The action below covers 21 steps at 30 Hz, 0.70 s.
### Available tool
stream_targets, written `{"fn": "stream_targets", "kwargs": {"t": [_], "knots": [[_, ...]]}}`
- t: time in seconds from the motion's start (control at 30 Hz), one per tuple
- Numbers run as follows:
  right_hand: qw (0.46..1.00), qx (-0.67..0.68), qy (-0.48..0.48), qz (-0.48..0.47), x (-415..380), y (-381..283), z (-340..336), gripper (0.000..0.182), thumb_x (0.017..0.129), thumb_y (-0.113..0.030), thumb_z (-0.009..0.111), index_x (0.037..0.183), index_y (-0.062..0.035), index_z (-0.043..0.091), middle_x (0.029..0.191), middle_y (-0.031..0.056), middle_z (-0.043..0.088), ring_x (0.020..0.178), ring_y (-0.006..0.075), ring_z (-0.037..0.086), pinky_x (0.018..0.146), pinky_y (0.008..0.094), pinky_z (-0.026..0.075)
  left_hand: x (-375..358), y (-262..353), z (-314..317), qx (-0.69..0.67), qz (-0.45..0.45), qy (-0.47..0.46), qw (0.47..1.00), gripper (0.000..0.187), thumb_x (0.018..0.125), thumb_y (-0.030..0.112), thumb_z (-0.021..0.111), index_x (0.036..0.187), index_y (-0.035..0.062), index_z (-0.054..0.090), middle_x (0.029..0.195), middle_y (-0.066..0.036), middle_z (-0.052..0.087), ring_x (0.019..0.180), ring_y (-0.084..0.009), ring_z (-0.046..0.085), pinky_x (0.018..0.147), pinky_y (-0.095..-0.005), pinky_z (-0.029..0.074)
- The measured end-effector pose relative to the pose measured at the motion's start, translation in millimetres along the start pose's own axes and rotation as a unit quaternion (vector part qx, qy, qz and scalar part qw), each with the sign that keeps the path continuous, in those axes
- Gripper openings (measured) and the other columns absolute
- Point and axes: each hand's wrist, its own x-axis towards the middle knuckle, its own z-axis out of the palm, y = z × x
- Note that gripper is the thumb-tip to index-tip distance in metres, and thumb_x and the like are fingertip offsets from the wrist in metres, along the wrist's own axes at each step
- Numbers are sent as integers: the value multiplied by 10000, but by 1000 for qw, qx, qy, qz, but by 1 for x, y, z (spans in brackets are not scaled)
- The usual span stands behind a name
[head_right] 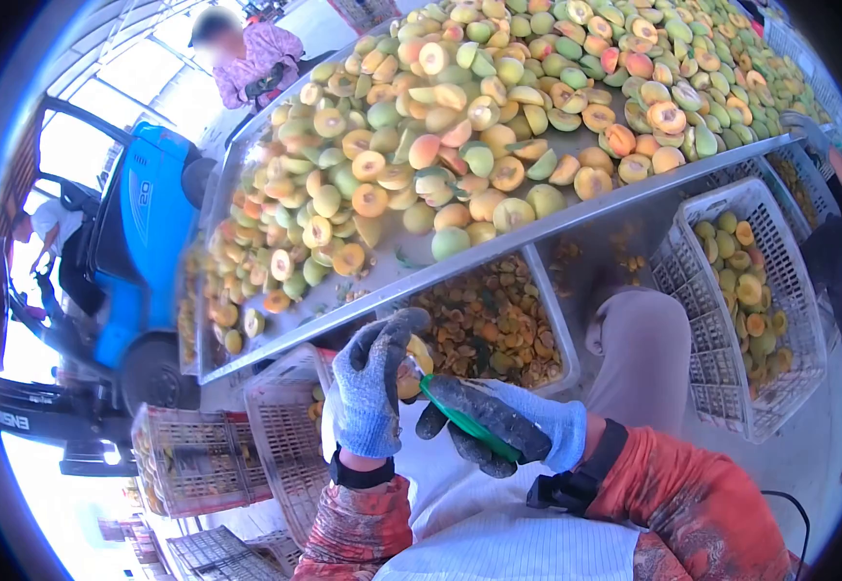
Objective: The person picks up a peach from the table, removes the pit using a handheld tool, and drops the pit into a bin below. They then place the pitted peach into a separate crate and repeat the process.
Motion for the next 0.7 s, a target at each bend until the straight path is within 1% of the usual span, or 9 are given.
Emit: {"fn": "stream_targets", "kwargs": {"t": [0.1, 0.17, 0.23, 0.37, 0.43, 0.5, 0.57, 0.63, 0.7], "knots": [[999, -3, 26, -30, 10, 6, -12, 582, 883, -576, 448, 1026, -25, 569, 537, 8, 484, 375, 99, 437, 354, 234, 341, 12, -28, -8, -91, -52, -37, 994, 353, 904, 276, 525, 1108, -6, 581, 994, -116, 627, 883, -196, 601, 791, -307, 492], [998, -9, 59, -30, 9, 8, -14, 571, 872, -587, 459, 1024, -48, 574, 575, 30, 518, 389, 109, 470, 354, 240, 353, 11, -46, -5, -300, -135, -33, 944, 364, 903, 283, 528, 1117, -8, 569, 1005, -141, 608, 895, -235, 611, 789, -352, 524], [990, 0, 144, -3, 11, 14, -17, 496, 877, -541, 492, 1031, -75, 566, 605, 51, 539, 399, 116, 485, 351, 250, 363, 11, -57, 1, -278, -104, -2, 955, 360, 900, 268, 530, 1105, -26, 568, 1047, -162, 597, 922, -259, 614, 782, -378, 540], [980, -26, 197, 10, 14, 20, -17, 425, 892, -479, 504, 1041, -83, 550, 617, 64, 544, 393, 125, 477, 343, 260, 367, 12, -70, 4, -195, -108, 63, 973, 309, 890, 202, 542, 1080, -39, 578, 1042, -166, 617, 920, -275, 627, 736, -377, 555], [969, -126, 205, -46, 17, 21, -2, 377, 906, -428, 497, 1037, -77, 537, 598, 58, 522, 375, 131, 453, 338, 264, 363, 15, -68, 7, -146, -54, 81, 984, 264, 884, 136, 536, 1074, -41, 580, 1038, -172, 624, 855, -261, 646, 718, -359, 556], [977, -90, 191, -3, 14, 16, -2, 430, 902, -481, 487, 1033, -76, 543, 572, 32, 478, 386, 113, 452, 345, 247, 361, 20, -66, 3, -151, -47, 82, 984, 233, 873, 114, 546, 1027, -50, 604, 975, -163, 651, 815, -229, 653, 698, -314, 543], [991, -30, 131, 27, 9, 12, 0, 463, 900, -500, 483, 1022, -58, 551, 560, 23, 457, 395, 108, 447, 345, 242, 349, 29, -73, -16, 72, 2, 15, 997, 215, 838, 131, 618, 963, -38, 659, 872, -86, 681, 762, -151, 634, 681, -260, 494], [989, -36, 132, 50, 13, 14, -2, 488, 893, -514, 490, 1015, -47, 557, 556, 19, 448, 396, 98, 433, 341, 236, 328, 35, -52, -17, 110, -63, -36, 991, 204, 813, 129, 632, 926, -37, 668, 836, -76, 683, 742, -126, 621, 671, -253, 479], [988, -60, 135, 50, 15, 12, -1, 525, 888, -534, 480, 1005, -26, 544, 548, 30, 467, 354, 128, 418, 333, 259, 336, 40, -41, -17, 251, -131, -69, 957, 209, 815, 137, 635, 919, -42, 669, 835, -79, 682, 729, -119, 613, 668, -249, 475]]}}
